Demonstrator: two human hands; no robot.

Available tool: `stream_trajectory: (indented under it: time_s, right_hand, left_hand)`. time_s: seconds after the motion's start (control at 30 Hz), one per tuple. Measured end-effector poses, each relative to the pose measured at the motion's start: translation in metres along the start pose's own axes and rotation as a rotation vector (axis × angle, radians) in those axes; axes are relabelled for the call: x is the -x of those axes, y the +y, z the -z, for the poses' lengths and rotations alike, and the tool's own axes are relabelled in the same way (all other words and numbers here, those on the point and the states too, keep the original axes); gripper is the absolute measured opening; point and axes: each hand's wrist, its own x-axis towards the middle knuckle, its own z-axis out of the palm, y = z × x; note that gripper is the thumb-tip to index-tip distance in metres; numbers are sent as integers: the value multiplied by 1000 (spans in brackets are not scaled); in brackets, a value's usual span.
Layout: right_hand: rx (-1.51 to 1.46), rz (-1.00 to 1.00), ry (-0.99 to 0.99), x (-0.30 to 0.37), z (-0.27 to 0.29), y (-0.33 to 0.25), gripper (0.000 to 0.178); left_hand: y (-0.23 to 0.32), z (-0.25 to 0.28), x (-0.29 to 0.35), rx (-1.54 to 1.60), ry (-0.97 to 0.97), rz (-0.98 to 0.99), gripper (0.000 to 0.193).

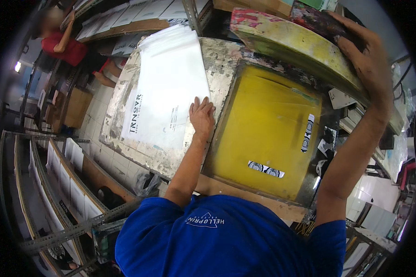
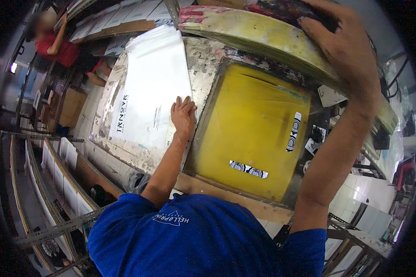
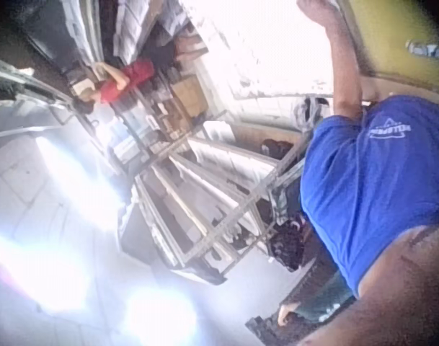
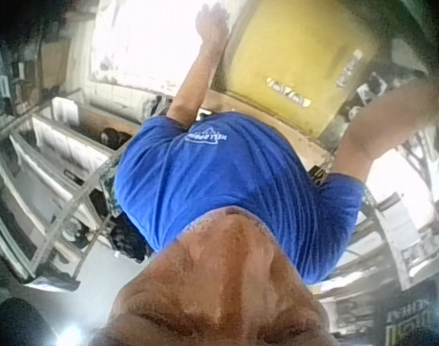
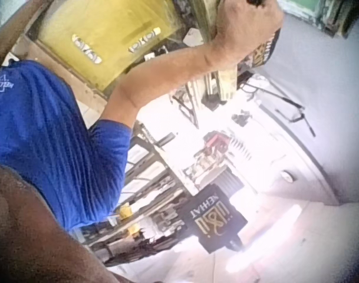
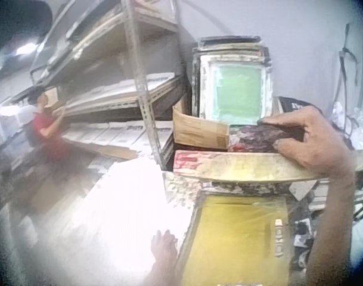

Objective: The person performs screen printing by placing sheets of paper under a screen frame, applying ink with a squeegee, and lifting the frame to reveal the printed design.

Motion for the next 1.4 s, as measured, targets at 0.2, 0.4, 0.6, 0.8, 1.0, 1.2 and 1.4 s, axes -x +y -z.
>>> stream_trajectory:
  time_s: [0.2, 0.4, 0.6, 0.8, 1.0, 1.2, 1.4]
  right_hand:
    - [-22, -67, -16, 0, 1, 3, 42]
    - [338, -15, 141, 4, -13, -65, 37]
    - [338, 82, 154, 8, -10, -63, 39]
    - [357, 243, 273, 8, -10, -42, 41]
    - [182, 23, 96, 0, 4, -29, 43]
    - [138, 75, 68, 8, 1, -48, 43]
    - [109, 57, 65, 9, 0, -49, 42]
  left_hand:
    - [14, -4, -4, 174, 63, 50, 3]
    - [98, 44, 28, 425, -375, -115, 36]
    - [101, 22, 54, 99, -524, -268, 58]
    - [149, -31, 50, 255, -616, -671, 57]
    - [186, -35, 59, 343, -733, -806, 56]
    - [182, -31, 73, 354, -750, -810, 56]
    - [181, -24, 80, 366, -760, -809, 57]
